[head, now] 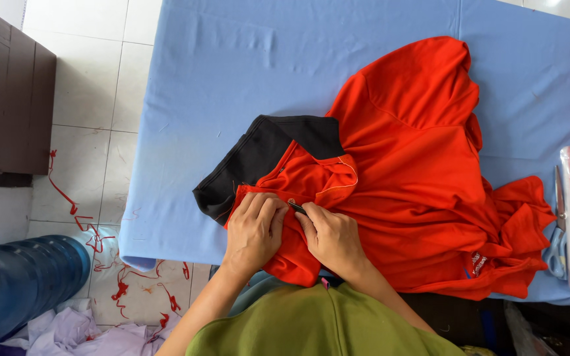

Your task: The person uses a small blade to cut loose threads from the collar, sleeve, and hem of a red long-sleeved shirt laid on a blue table. The shirt is repositioned and smoothed between cuts to access different areas.

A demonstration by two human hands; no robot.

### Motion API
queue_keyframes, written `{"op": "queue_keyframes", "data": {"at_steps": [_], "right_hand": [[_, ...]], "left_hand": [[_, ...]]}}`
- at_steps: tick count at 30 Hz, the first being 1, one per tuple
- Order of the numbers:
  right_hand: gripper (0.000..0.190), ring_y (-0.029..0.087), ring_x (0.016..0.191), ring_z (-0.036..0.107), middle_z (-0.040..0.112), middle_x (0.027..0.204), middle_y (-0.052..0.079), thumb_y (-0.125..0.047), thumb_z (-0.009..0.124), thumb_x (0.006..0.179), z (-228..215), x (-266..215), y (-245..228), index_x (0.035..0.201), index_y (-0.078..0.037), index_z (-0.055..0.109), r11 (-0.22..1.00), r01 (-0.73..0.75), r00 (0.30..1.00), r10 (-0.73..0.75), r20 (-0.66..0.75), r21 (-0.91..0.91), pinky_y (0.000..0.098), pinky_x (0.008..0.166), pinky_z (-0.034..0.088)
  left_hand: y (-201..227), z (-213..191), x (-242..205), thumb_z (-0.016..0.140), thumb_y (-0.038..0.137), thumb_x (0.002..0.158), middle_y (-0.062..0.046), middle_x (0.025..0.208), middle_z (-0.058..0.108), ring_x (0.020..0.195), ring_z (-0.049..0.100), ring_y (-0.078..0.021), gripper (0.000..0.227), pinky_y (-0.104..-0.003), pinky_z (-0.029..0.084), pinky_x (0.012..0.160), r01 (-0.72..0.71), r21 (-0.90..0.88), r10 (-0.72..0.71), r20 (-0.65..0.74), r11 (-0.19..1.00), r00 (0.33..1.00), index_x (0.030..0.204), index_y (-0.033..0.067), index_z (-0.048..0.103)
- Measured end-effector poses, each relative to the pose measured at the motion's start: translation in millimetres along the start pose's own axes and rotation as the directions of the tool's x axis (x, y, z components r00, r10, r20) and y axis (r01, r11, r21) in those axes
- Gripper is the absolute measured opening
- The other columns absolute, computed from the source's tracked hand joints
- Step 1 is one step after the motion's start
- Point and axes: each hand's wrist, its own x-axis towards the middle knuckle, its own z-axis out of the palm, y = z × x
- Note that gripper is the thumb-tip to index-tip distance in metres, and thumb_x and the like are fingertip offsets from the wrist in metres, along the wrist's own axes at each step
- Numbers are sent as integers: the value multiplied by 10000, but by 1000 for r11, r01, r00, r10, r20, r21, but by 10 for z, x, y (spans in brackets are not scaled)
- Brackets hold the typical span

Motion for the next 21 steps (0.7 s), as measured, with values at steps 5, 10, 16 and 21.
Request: {"op": "queue_keyframes", "data": {"at_steps": [5,10,16,21], "right_hand": [[141,203,473,617,544,525,34,-219,551,914,25,-14,60,846,-102,591,998,-26,1000,27,-15,55,268,429,486],[171,241,491,630,567,535,62,-264,533,925,74,-72,153,862,-120,600,987,-69,997,73,-22,146,304,440,499],[188,263,502,639,594,550,80,-284,536,921,99,-93,170,867,-118,606,980,-100,995,102,-6,173,320,436,498],[194,272,505,637,591,547,84,-302,535,919,91,-88,151,861,-130,602,982,-103,994,108,-22,156,327,438,499]], "left_hand": [[18,-158,91,571,32,865,-79,762,628,776,645,-286,85,-338,524,672,197,-262,-205,-4,945,979,793,57,608],[-192,-180,41,442,61,952,-94,671,615,621,618,-195,114,-304,529,575,456,-624,-532,75,635,843,904,16,536],[-259,-297,55,397,95,992,-47,611,527,517,513,-124,154,-262,472,480,551,-667,-649,130,503,750,903,39,509],[-213,-374,14,629,91,887,-45,664,628,504,576,-153,51,-235,475,457,412,-124,-418,-30,903,908,855,70,662]]}}
